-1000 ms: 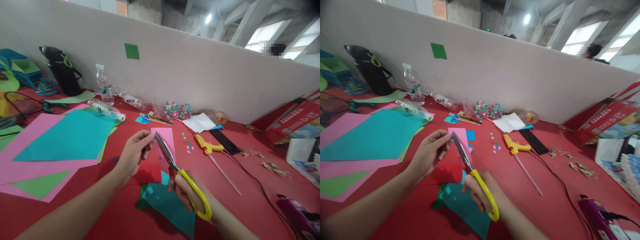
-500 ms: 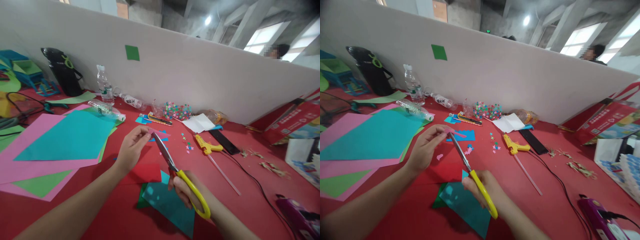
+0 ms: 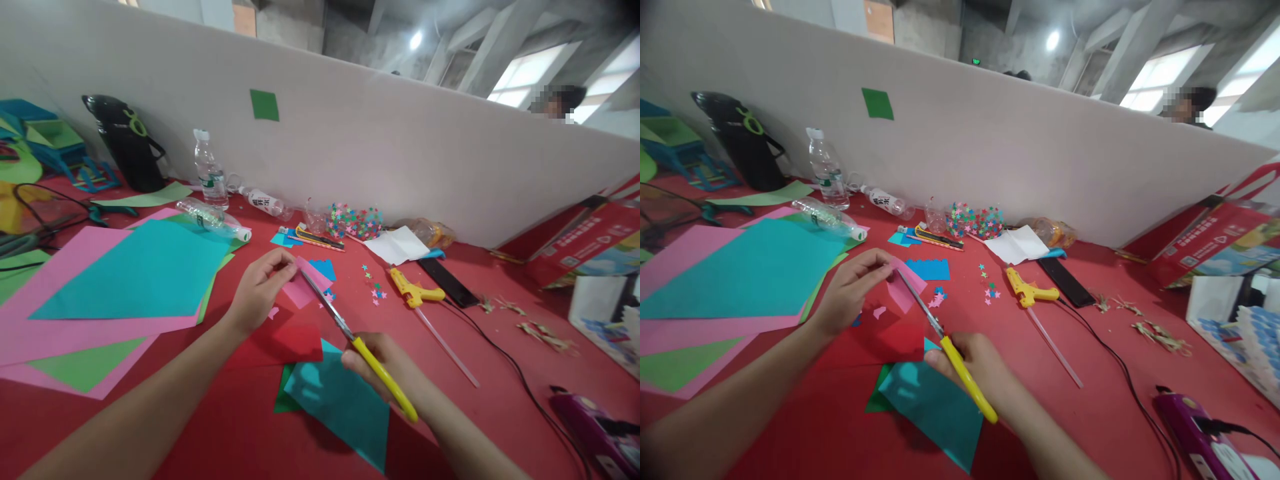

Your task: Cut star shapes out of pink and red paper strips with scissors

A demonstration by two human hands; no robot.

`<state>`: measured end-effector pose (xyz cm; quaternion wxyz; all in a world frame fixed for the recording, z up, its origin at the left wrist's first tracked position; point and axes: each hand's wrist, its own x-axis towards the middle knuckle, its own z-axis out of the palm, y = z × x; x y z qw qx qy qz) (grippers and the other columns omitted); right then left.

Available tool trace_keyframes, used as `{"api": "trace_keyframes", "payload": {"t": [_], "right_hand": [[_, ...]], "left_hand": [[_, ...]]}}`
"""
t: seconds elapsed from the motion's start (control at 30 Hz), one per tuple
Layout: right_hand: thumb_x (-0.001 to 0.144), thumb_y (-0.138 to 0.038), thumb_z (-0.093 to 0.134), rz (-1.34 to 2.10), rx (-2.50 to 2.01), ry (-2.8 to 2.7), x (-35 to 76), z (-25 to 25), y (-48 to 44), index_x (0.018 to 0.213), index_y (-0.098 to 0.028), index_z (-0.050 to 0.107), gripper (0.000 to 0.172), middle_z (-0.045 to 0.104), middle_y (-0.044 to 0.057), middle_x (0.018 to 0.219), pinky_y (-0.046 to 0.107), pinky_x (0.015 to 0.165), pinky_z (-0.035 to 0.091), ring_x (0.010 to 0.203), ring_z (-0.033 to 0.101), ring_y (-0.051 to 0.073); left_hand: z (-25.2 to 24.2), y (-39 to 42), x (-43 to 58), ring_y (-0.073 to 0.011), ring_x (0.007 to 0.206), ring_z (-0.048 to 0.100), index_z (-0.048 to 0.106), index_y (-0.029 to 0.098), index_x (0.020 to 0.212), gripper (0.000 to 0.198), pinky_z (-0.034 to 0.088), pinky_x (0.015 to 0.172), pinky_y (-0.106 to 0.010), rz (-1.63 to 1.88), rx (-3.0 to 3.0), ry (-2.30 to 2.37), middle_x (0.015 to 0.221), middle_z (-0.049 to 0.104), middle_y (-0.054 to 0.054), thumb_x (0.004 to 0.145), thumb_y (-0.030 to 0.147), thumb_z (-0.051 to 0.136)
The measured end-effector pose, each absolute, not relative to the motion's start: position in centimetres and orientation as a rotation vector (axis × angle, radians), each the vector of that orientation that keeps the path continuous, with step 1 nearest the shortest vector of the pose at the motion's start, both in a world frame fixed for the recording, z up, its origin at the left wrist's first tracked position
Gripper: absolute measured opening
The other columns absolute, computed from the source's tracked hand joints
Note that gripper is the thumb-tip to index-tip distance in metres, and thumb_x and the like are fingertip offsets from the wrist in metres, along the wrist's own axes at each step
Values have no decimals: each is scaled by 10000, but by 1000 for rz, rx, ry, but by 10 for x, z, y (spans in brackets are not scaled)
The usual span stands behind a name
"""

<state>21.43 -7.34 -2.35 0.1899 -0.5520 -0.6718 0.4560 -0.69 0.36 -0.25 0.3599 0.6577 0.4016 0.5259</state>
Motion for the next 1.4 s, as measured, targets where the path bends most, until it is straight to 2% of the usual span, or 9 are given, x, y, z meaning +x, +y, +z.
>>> {"api": "trace_keyframes", "payload": {"t": [0.37, 0.53, 0.7, 0.87, 1.17, 1.23, 1.3, 1.4], "right_hand": [[805, -549, 565, 1503, -1619, -1674, 213, -35, -76, 704, -186, 545, 378, 331, -89, 447, 177, 305, 244, 328, 333, 66], [812, -477, 519, 1531, -1721, -1604, 205, -27, -76, 665, -189, 554, 325, 315, -97, 348, 178, 292, 236, 275, 309, 72], [820, -600, 456, 1643, -1495, -1645, 208, -24, -77, 684, -182, 556, 450, 368, -88, 349, 182, 322, 306, 270, 367, 76], [791, -717, 437, 1650, -1391, -1606, 209, -28, -80, 679, -171, 551, 569, 353, -106, 337, 164, 297, 279, 242, 302, 48], [791, -667, 422, 1627, -1528, -1640, 207, -28, -79, 607, -200, 473, 505, 336, -102, 323, 165, 282, 242, 236, 326, 57], [778, -689, 412, 1638, -1517, -1626, 206, -27, -80, 613, -203, 470, 516, 335, -101, 313, 171, 291, 247, 239, 327, 62], [776, -705, 391, 1616, -1470, -1607, 204, -27, -81, 621, -203, 471, 532, 337, -99, 302, 176, 310, 258, 240, 309, 58], [778, -682, 379, 1571, -1470, -1564, 199, -26, -83, 612, -203, 465, 514, 332, -97, 290, 181, 332, 260, 242, 277, 49]], "left_hand": [[-4, 5, -10, -125, 631, 419, 541, 191, 686, 165, 329, 597, -273, 1246, 1606, 993, 650, 485, 34, 829, 274, 546], [-7, 8, -13, -127, 632, 426, 565, 190, 700, 142, 327, 605, -277, 1191, 1576, 944, 655, 492, 32, 819, 268, 553], [-7, 10, -14, -126, 626, 437, 581, 189, 705, 132, 333, 603, -275, 1176, 1523, 898, 649, 500, 32, 810, 270, 572], [-8, 11, -14, -125, 631, 447, 595, 188, 702, 127, 342, 612, -271, 1171, 1501, 878, 649, 511, 29, 803, 265, 586], [-4, 10, -15, -138, 625, 459, 587, 198, 662, 154, 365, 606, -282, 1184, 1537, 914, 647, 507, 19, 800, 269, 589], [-4, 9, -14, -154, 694, 513, 591, 203, 658, 170, 401, 649, -293, 1233, 1590, 957, 725, 557, 1, 806, 286, 599], [-4, 8, -12, -184, 857, 567, 623, 208, 680, 162, 433, 753, -316, 1300, 1655, 1028, 900, 611, -29, 809, 307, 618], [-7, 6, -6, -217, 1056, 558, 663, 217, 727, 155, 424, 892, -352, 1358, 1652, 1097, 1110, 598, -45, 819, 338, 628]]}}
